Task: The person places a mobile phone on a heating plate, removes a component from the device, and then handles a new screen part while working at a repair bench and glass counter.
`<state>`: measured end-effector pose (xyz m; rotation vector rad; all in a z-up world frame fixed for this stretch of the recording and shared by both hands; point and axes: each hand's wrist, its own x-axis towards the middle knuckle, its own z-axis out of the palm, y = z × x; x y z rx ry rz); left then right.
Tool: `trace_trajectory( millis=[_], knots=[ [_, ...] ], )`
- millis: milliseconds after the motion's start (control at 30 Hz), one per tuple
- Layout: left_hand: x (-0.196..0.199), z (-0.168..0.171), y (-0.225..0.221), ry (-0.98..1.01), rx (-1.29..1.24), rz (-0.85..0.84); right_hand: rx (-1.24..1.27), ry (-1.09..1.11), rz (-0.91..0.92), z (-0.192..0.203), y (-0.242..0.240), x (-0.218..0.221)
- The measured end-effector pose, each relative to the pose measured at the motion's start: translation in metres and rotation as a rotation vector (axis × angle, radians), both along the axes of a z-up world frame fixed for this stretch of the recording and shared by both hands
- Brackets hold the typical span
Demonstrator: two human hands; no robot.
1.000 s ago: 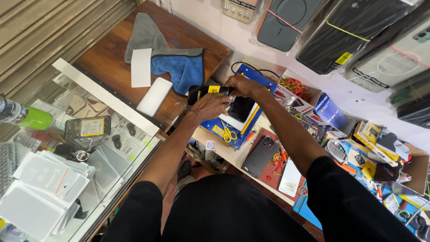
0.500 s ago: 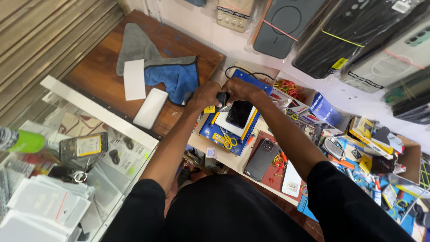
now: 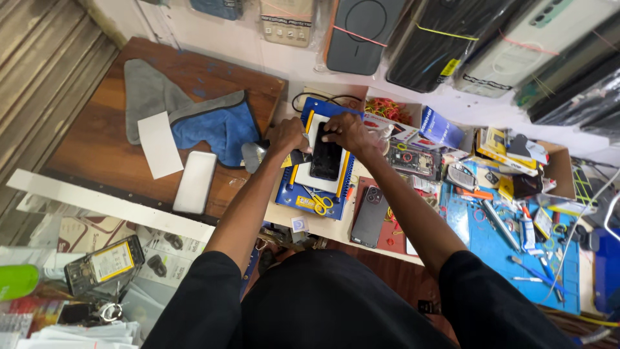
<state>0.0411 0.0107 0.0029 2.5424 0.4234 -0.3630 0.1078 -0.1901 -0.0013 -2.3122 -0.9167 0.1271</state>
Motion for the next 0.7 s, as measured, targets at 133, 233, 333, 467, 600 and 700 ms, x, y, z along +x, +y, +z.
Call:
trace_trajectory(
  millis=[133, 233, 333, 467, 600, 700],
  knots=[
    [-0.001, 0.004, 0.000, 0.007, -0.033, 0.041, 0.046, -0.054, -0.091, -0.008, 0.004, -0.009],
    [-0.006, 0.008, -0.001, -0.025, -0.038, 0.072, 0.037, -0.060, -0.149, -0.010, 0.005, -0.017],
    [-0.005, 0.011, -0.003, -0.041, -0.032, 0.051, 0.069, -0.061, -0.178, -0.008, 0.007, -0.024],
    [-0.003, 0.013, -0.004, 0.011, -0.046, 0.073, 0.058, -0.038, -0.189, -0.003, 0.007, -0.027],
    [-0.004, 0.015, -0.003, 0.009, -0.042, 0.085, 0.067, -0.034, -0.189, -0.003, 0.008, -0.027],
    [-0.003, 0.017, -0.003, 0.002, -0.066, 0.115, 0.064, -0.023, -0.199, -0.004, 0.008, -0.026]
  ],
)
